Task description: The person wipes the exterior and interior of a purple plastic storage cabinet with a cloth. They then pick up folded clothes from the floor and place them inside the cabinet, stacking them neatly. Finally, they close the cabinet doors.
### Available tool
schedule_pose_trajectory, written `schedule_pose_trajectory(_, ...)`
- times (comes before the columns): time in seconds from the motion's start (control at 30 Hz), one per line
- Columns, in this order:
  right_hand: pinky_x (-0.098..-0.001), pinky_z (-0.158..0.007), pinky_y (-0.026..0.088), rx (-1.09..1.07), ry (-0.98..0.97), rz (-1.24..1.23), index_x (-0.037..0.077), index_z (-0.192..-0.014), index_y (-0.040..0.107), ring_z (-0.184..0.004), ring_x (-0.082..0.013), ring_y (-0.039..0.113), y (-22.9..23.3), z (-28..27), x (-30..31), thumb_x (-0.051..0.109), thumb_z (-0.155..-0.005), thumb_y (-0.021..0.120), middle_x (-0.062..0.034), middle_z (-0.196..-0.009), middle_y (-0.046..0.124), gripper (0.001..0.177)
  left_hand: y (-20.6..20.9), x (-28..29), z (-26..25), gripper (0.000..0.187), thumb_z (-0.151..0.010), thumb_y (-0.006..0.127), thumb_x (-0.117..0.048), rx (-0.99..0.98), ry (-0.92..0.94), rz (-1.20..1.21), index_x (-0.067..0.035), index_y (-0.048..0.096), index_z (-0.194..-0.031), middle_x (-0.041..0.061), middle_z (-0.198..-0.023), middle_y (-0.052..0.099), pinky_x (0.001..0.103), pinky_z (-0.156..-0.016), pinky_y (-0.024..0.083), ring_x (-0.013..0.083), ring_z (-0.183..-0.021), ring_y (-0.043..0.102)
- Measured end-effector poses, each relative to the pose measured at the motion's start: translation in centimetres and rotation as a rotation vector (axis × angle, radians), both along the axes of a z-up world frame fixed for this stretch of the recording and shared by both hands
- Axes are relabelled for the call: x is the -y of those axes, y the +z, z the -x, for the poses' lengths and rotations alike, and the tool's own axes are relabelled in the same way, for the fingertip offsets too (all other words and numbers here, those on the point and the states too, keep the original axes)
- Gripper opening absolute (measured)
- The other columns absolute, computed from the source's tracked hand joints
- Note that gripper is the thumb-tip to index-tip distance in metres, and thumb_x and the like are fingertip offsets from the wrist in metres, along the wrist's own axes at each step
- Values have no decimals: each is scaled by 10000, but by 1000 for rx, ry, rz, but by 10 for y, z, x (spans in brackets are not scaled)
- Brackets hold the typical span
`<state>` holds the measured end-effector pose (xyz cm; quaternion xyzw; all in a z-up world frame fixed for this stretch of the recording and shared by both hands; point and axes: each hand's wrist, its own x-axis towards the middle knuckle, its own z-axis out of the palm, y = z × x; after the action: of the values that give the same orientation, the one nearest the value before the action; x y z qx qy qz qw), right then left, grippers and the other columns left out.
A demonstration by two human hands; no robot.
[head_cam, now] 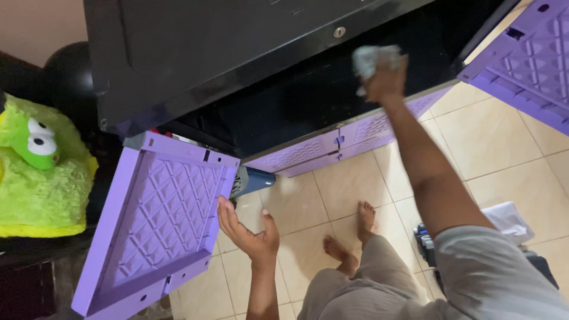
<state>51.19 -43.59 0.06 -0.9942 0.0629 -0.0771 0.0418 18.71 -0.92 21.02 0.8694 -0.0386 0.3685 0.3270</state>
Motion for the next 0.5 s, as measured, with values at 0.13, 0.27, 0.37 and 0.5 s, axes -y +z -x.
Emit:
schedule_pose_trajectory(0.13,-603,-1217,-47,-60,-244,415,18,-1591,318,-1589,-409,33,2,-15,60,631,-1048,384,-222,-1703,148,821,-1,-11,12,725,-889,692,-97,-18,28,-19,45,356,-1516,274,-1571,402,558,-1247,278,451,-1477,390)
schedule_pose_trajectory(0.27,-646,-1204,-29,49,-265,136,-11,-1611,293,-1549,-492,13,-1,-28,9,658,-1070,359,-325,-1682,124,863,-1,-15,22,726,-876,690,-87,-50,32,-11,45,364,-1511,280,-1563,412,557,-1237,284,455,-1457,404)
schedule_pose_trajectory(0.37,-765,-1104,-40,-46,-99,-130,96,-1603,244,-1525,-517,5,12,-37,-94,654,-1004,328,-321,-1651,103,823,-2,-15,33,748,-857,690,-67,-67,33,-9,47,358,-1516,285,-1561,423,553,-1224,294,457,-1442,418)
schedule_pose_trajectory(0.5,-749,-1124,2,-60,222,-153,99,-1578,360,-1517,-432,191,24,-21,-254,642,-995,379,-224,-1630,312,797,-9,-15,51,776,-832,696,-41,-94,17,45,44,355,-1523,279,-1549,439,530,-1196,325,449,-1423,438)
